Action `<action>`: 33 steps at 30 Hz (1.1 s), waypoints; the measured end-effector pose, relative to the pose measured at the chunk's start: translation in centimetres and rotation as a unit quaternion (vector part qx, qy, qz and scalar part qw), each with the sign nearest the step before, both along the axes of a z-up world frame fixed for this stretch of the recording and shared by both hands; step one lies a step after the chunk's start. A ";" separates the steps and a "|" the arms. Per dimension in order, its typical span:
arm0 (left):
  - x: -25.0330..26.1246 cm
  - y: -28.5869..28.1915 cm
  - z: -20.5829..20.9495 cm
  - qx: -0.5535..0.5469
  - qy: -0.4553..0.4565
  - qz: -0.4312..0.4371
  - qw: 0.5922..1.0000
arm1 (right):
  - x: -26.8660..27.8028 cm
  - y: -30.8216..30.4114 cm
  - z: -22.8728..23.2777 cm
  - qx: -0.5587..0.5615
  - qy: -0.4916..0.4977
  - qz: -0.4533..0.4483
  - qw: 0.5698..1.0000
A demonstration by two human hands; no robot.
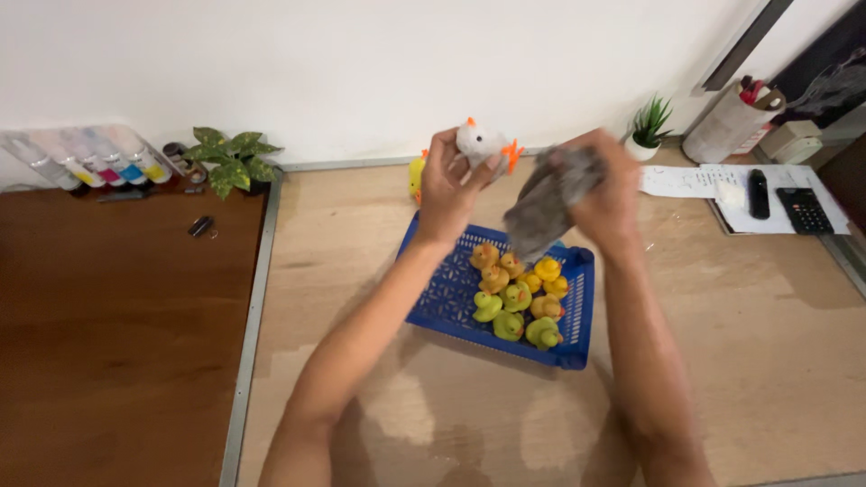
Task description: The person wipes small rubber toys with a cloth, handling them one at a time and placing them into a blue plastic basket.
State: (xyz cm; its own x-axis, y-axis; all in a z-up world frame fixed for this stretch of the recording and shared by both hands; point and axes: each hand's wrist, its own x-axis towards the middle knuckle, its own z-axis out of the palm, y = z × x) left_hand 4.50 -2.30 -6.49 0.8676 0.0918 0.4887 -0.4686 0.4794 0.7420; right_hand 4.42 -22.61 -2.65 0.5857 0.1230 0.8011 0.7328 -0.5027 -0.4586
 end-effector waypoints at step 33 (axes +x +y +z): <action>-1.8 7.6 -6.4 0.668 -0.012 0.015 0.744 | 4.6 -12.2 -2.3 0.086 -0.082 -0.084 0.989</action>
State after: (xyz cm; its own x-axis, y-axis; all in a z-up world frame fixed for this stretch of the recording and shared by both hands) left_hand 2.72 5.32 -12.87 0.8643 -0.4709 0.1766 -0.4854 -0.6890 0.5381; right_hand 9.01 -34.79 -4.91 0.4465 -0.1108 0.8879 0.7175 -0.5485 -0.4293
